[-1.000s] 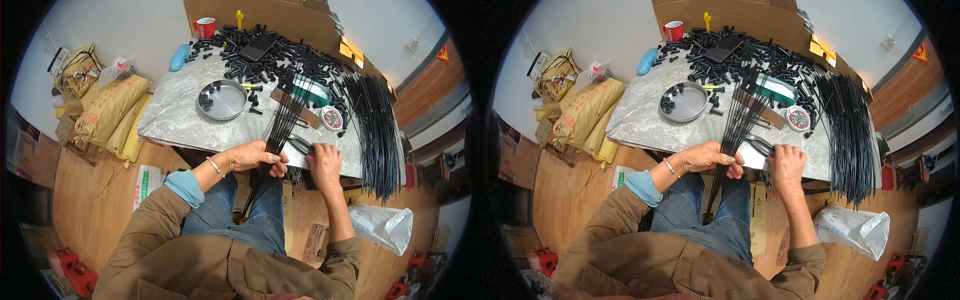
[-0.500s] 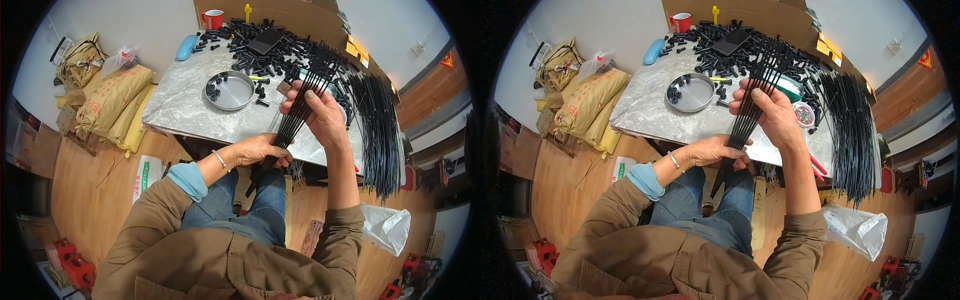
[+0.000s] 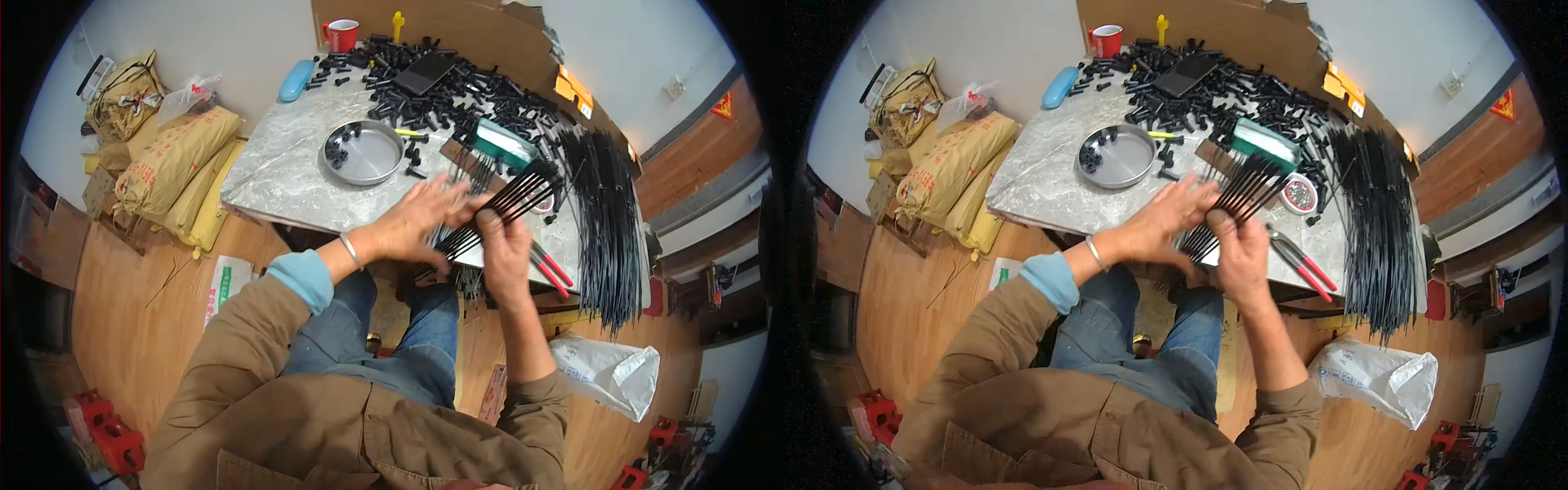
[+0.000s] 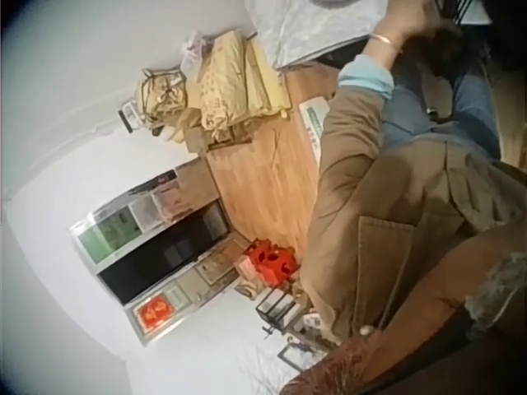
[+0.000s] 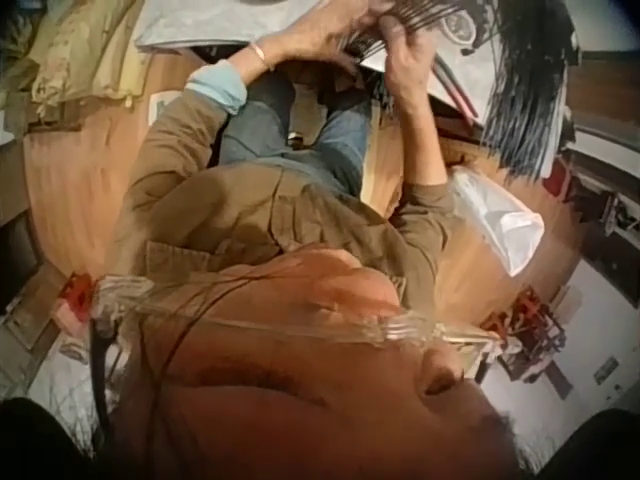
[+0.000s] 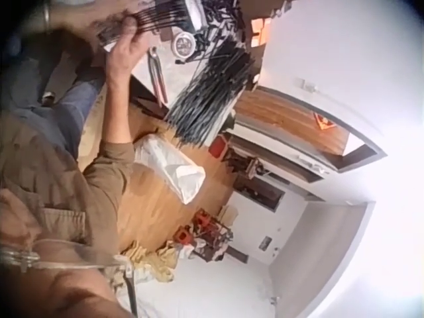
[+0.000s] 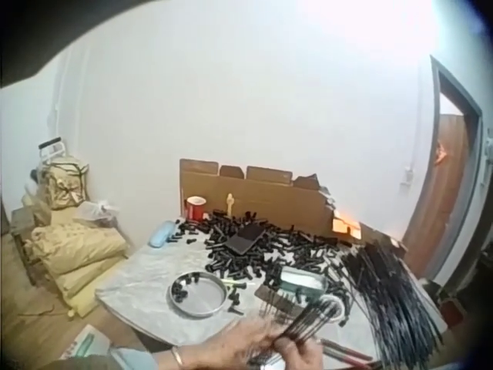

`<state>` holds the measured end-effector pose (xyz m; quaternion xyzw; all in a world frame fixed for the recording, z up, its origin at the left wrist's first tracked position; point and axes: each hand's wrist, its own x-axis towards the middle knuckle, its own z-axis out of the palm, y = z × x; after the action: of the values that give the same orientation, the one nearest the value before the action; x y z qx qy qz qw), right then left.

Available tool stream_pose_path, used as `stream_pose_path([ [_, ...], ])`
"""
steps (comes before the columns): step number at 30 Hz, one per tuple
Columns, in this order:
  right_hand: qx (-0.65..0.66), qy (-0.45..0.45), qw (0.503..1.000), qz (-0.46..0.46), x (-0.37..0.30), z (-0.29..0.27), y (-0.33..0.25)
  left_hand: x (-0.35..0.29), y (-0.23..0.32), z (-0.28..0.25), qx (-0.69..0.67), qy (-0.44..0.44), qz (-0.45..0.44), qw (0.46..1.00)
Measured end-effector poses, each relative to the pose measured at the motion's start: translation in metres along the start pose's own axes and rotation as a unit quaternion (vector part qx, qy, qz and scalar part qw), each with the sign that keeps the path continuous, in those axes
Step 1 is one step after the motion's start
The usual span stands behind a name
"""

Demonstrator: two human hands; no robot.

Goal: Assembling flexible black rods into a central plastic hub and trimming them with cutters.

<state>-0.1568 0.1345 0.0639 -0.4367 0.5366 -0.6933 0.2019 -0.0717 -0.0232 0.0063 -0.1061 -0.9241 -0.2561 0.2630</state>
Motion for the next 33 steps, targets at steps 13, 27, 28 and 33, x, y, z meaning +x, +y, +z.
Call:
stream_pose_path([
  [13, -0.013, -0.065, 0.998, 0.014, -0.002, 0.008, -0.011, 0.012, -0.002, -0.003, -0.054, -0.064, 0.017, 0.996],
  [27, -0.018, -0.056, 0.998, -0.026, 0.026, -0.005, -0.010, 0.050, 0.056, -0.060, -0.482, 0.048, -0.115, 0.867],
  [28, -0.132, -0.161, 0.975, 0.082, 0.036, -0.036, -0.015, 0.050, 0.060, -0.061, -0.454, 0.070, -0.129, 0.879],
  [33, -0.477, 0.012, 0.877, 0.053, 0.076, -0.104, 0.050, 0.057, 0.067, -0.051, -0.477, 0.094, -0.086, 0.870],
])
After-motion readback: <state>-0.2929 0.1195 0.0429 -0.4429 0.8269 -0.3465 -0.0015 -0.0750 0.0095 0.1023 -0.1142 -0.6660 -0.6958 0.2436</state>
